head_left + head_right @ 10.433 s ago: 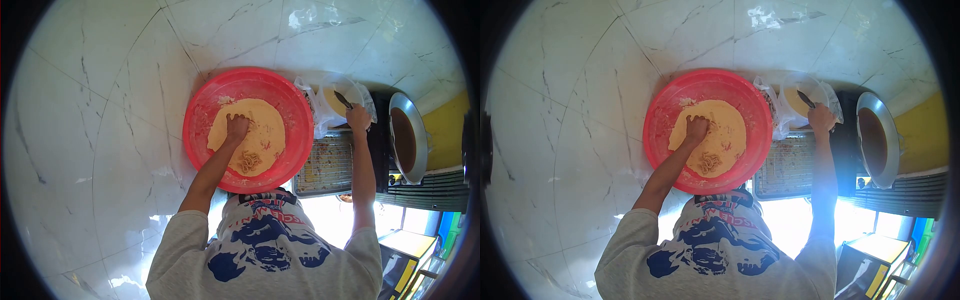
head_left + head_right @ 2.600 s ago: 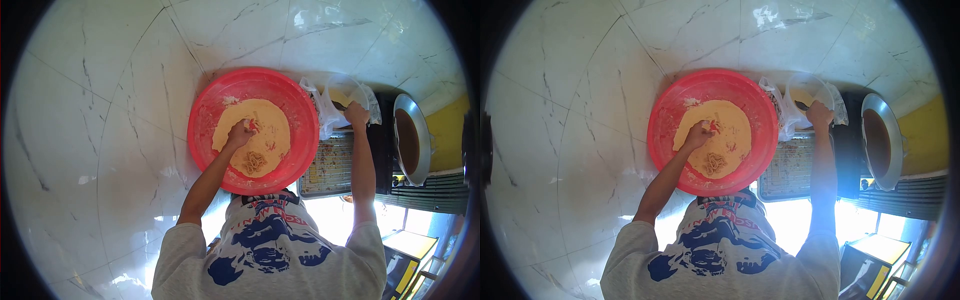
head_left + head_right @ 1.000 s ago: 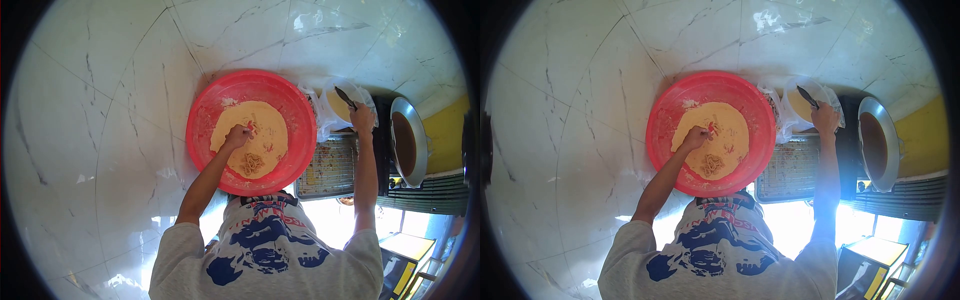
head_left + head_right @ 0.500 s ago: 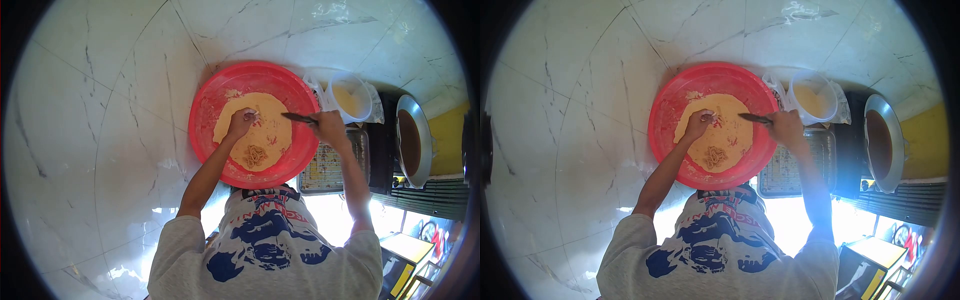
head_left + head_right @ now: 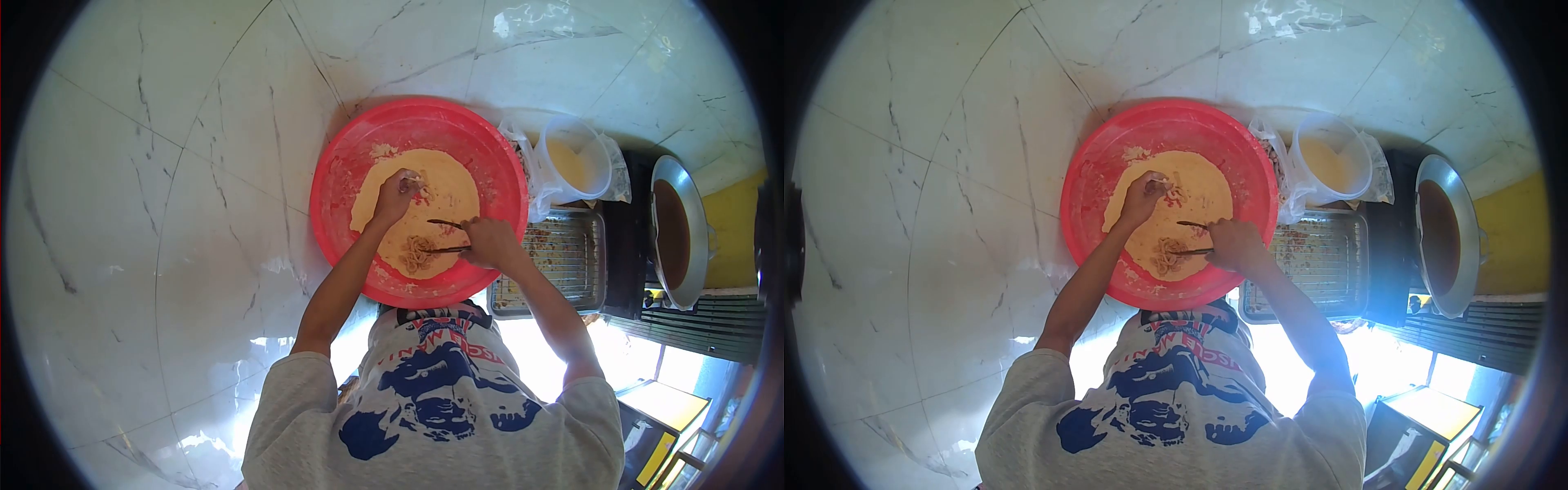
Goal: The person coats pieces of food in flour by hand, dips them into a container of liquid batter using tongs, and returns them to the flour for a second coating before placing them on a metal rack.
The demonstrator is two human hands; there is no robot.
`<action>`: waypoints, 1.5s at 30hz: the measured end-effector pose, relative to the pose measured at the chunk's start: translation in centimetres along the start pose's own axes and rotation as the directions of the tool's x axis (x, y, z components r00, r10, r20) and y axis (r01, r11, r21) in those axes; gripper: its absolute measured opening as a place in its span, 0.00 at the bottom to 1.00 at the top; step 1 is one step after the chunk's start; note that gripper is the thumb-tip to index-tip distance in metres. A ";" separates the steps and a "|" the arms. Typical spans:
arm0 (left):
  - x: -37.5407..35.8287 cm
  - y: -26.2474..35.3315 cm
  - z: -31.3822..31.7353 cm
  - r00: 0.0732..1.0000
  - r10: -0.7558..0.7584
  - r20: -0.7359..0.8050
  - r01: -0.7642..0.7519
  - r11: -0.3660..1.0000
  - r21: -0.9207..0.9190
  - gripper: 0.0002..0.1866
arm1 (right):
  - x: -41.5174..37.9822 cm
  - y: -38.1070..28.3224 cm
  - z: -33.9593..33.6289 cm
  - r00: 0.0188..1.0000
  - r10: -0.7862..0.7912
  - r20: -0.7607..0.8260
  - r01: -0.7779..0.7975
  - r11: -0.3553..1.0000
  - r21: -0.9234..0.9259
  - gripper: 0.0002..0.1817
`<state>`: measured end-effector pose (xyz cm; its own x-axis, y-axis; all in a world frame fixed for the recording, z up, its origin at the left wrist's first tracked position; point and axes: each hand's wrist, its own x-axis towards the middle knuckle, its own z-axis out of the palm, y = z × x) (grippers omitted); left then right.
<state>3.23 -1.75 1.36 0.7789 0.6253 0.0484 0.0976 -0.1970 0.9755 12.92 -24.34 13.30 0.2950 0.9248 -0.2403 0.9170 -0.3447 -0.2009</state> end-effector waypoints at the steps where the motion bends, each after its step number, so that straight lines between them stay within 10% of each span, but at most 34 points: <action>1: 0.1 -0.2 0.1 1.000 0.007 -0.006 -0.007 1.000 -0.009 0.10 | 0.1 0.4 -0.2 1.000 0.021 -0.013 -0.020 1.000 0.019 0.12; 13: 0.3 -0.4 0.1 0.999 -0.006 0.034 0.007 0.999 -0.033 0.13 | 1.2 0.8 -1.1 0.923 0.152 -0.355 -0.107 0.984 0.143 0.14; 23: 0.6 -0.7 -0.3 0.999 -0.044 0.007 0.045 0.995 -0.086 0.11 | 1.7 0.9 -0.9 0.947 0.185 -0.261 -0.166 0.982 0.094 0.12; 26: 0.6 -1.3 0.1 0.993 0.000 -0.120 0.001 1.000 0.001 0.10 | 1.1 1.5 -1.7 0.973 0.163 -0.161 -0.158 0.986 0.045 0.11; 29: 0.3 0.9 -0.2 0.996 -0.090 -0.029 0.093 0.895 0.437 0.10 | 0.8 2.4 -1.7 0.980 0.140 -0.139 -0.132 0.989 0.064 0.11; 34: 1.4 1.2 0.4 0.965 -0.066 0.253 -0.159 0.616 0.771 0.12 | -0.1 3.3 -4.0 0.961 0.234 -0.147 -0.219 0.969 0.113 0.13; 38: 2.3 -0.2 1.4 0.923 -0.052 0.381 -0.314 0.470 0.825 0.13 | -0.7 6.0 -4.5 0.808 0.342 -0.481 -0.269 0.939 0.216 0.16; 45: 2.6 -1.4 2.5 0.904 -0.053 0.424 -0.386 0.325 0.863 0.12 | -2.4 12.8 -7.3 0.521 0.584 -0.622 -0.561 0.784 0.266 0.19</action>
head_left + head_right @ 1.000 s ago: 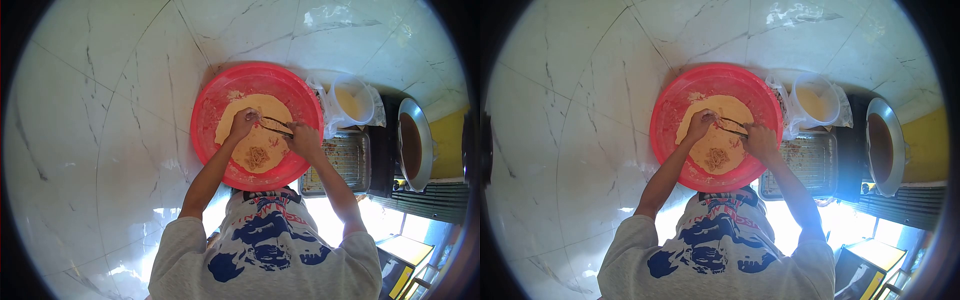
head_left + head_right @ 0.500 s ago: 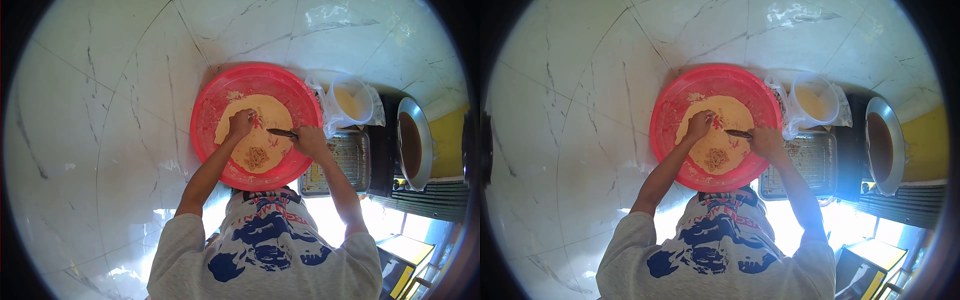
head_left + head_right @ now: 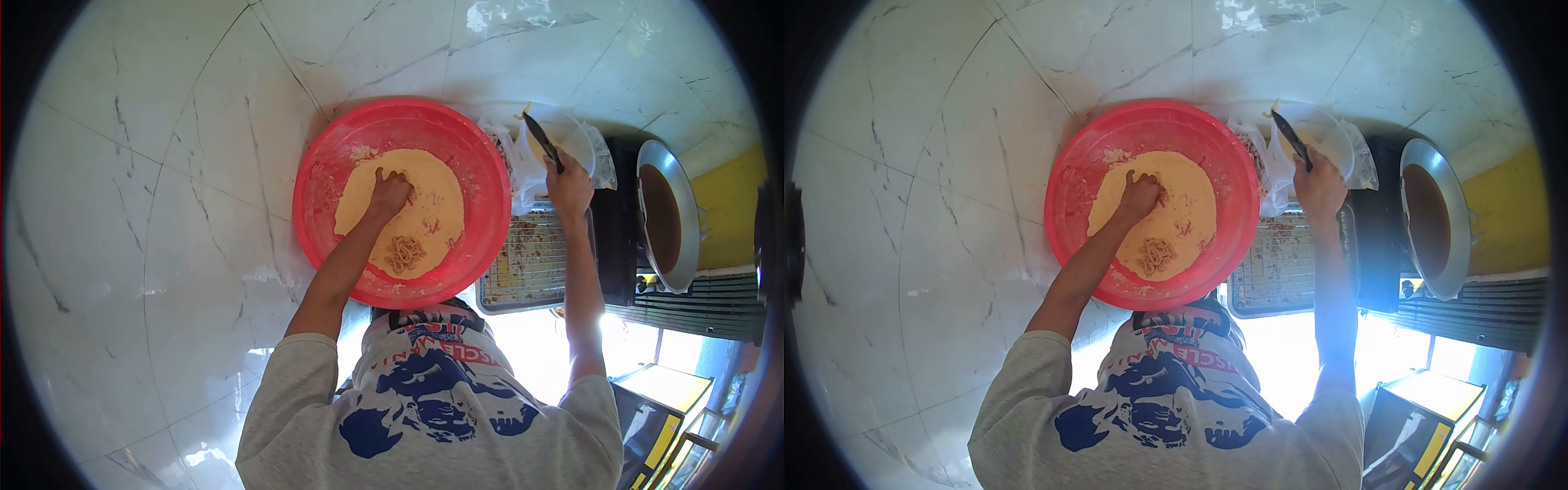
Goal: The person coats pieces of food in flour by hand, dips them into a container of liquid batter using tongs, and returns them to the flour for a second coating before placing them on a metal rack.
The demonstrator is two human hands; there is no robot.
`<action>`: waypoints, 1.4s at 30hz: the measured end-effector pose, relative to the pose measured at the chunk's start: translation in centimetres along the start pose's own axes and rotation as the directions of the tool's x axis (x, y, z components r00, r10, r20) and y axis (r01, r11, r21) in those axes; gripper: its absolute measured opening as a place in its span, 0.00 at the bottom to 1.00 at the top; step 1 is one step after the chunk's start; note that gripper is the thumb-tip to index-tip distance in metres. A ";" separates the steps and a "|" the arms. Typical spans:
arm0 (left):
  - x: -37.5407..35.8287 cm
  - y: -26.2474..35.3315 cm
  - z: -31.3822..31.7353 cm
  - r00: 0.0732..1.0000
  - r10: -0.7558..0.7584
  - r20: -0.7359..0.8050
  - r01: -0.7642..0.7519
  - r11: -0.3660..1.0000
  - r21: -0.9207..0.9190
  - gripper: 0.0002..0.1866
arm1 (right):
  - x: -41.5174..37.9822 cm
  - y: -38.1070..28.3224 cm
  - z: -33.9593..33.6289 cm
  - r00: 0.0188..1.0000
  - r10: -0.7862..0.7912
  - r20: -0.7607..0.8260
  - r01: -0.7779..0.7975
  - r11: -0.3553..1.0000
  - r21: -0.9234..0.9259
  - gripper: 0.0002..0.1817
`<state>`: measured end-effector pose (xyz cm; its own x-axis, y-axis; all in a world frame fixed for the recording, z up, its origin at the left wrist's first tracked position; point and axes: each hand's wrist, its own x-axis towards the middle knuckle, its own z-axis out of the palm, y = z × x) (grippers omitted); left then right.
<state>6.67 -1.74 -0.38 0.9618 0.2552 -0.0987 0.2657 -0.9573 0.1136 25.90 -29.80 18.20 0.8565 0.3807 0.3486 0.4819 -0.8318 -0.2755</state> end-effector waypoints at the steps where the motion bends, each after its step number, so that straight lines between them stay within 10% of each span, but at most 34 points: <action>1: -0.1 0.1 -0.4 1.000 0.005 -0.001 -0.005 1.000 0.004 0.12 | 0.8 0.8 -0.3 0.997 0.070 0.018 -0.069 0.997 -0.038 0.20; 11: -0.7 -0.2 0.2 0.999 0.038 -0.019 -0.037 0.998 0.052 0.12 | 5.7 6.0 2.9 0.933 0.167 0.318 -0.025 0.914 -0.406 0.17; 19: -2.8 -0.1 -2.0 0.991 -0.103 -0.080 0.071 0.940 -0.334 0.13 | 7.4 5.3 5.1 0.862 0.203 0.465 0.072 0.858 -0.508 0.17; 42: -4.4 -1.6 -2.0 0.961 -0.273 0.041 0.252 0.808 -0.533 0.28 | 5.6 5.7 4.8 0.970 0.089 0.227 0.012 0.914 -0.406 0.15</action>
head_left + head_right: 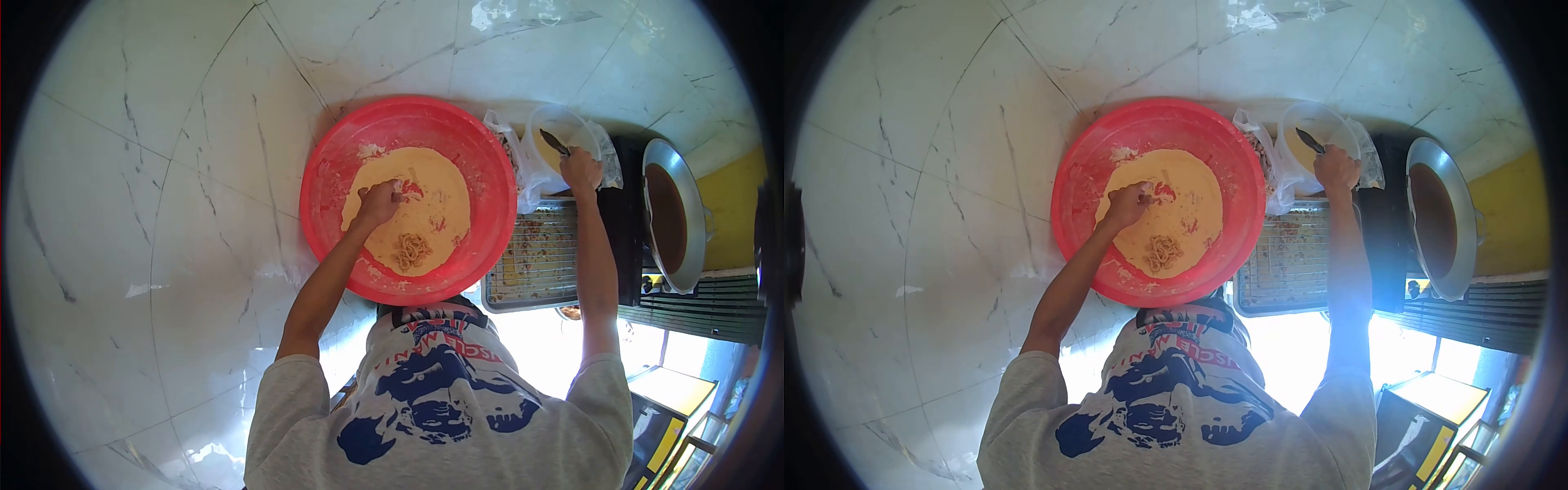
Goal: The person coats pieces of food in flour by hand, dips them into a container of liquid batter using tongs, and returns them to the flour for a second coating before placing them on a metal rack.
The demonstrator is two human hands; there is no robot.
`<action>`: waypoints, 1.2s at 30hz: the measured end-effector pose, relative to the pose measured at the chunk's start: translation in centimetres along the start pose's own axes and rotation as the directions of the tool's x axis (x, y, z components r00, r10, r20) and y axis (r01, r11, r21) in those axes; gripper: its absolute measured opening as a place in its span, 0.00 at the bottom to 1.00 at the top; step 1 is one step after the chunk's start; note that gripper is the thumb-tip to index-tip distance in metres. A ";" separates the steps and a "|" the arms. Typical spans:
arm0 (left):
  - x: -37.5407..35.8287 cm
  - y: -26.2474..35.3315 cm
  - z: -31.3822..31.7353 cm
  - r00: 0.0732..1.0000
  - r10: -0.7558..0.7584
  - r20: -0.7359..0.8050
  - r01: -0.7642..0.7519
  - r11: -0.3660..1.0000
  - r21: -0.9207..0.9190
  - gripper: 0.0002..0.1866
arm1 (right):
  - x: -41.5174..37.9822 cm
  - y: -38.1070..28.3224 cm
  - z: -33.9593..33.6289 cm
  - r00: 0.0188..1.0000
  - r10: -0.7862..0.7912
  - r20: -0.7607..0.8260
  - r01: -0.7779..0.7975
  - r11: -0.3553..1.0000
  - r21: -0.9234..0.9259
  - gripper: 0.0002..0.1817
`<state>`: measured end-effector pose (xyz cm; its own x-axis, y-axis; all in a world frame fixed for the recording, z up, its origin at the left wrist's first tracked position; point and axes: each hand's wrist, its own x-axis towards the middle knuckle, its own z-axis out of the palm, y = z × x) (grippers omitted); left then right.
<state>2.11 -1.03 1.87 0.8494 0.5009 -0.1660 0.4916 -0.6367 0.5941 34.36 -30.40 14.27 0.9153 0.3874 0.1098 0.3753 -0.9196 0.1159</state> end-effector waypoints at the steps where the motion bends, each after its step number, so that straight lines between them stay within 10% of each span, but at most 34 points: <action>1: -0.5 0.6 -0.6 1.000 -0.007 0.012 0.007 1.000 -0.028 0.28 | -0.1 -0.1 -0.1 1.000 0.000 -0.006 0.000 1.000 0.004 0.14; 13: -0.6 -0.3 0.1 0.993 -0.077 0.089 0.073 0.996 0.040 0.15 | 1.6 -0.5 0.3 0.958 -0.030 0.286 0.057 0.995 -0.087 0.15; 36: 0.1 -2.2 0.6 0.967 0.064 0.247 0.009 0.959 -0.284 0.08 | -1.6 2.0 -3.9 0.995 0.063 -0.082 -0.045 0.976 0.212 0.19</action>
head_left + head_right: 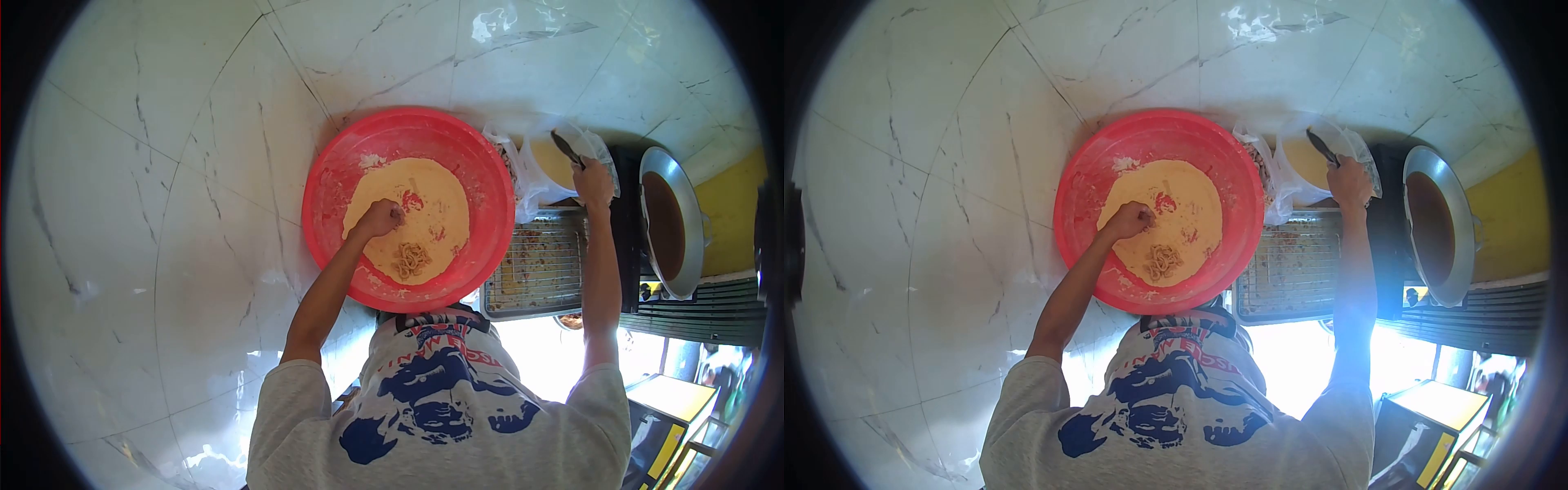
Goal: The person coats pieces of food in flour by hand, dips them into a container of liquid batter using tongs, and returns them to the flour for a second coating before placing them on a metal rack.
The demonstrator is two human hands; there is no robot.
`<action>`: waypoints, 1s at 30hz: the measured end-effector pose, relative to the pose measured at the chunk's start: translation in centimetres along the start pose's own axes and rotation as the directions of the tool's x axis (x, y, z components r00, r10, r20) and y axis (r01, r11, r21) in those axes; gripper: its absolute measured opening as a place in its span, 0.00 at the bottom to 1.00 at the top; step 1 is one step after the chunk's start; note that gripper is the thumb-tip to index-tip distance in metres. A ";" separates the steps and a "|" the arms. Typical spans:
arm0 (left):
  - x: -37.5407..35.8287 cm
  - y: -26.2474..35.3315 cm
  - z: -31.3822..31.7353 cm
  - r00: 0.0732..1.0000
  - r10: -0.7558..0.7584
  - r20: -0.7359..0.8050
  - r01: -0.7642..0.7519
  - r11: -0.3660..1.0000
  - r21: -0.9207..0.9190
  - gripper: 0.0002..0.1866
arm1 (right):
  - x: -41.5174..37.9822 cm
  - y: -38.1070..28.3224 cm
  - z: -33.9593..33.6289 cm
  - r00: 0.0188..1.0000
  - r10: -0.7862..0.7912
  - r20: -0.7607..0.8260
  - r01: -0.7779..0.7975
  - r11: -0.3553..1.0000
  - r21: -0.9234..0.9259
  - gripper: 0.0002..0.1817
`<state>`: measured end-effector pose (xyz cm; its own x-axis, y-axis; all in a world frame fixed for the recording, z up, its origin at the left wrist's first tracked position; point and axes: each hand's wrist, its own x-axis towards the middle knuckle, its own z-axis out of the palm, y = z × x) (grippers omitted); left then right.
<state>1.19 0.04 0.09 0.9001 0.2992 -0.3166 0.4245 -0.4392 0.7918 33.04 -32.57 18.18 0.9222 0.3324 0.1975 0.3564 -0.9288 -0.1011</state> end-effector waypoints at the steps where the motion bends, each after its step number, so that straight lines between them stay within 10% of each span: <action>1: -0.2 0.2 0.0 1.000 -0.021 0.013 0.021 1.000 0.005 0.07 | -0.4 0.0 -0.3 0.999 -0.019 0.043 0.022 0.998 -0.059 0.17; 11: -0.4 1.1 -0.3 1.000 0.015 0.021 -0.014 0.997 -0.079 0.08 | -1.7 0.4 -0.1 0.996 -0.005 0.086 0.006 1.000 -0.016 0.20; 14: -0.8 1.1 -0.6 0.999 0.050 0.007 -0.051 0.985 0.165 0.08 | -1.6 0.2 -0.2 0.999 -0.007 0.036 0.007 1.000 -0.010 0.18; 23: -0.2 -1.0 -0.6 0.998 0.054 -0.011 -0.055 0.963 -0.264 0.11 | -2.0 -0.5 -1.0 0.999 0.016 0.045 -0.015 0.999 -0.040 0.17; 30: -0.5 0.7 -1.2 0.999 0.017 -0.029 -0.015 0.999 0.047 0.14 | -2.3 -0.4 -0.9 0.998 0.023 0.058 -0.020 0.998 -0.063 0.17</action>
<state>0.93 0.66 1.43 0.9038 0.3165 -0.2881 0.4149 -0.4833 0.7709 30.64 -33.09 18.66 0.9375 0.3195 0.1382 0.3280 -0.9437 -0.0434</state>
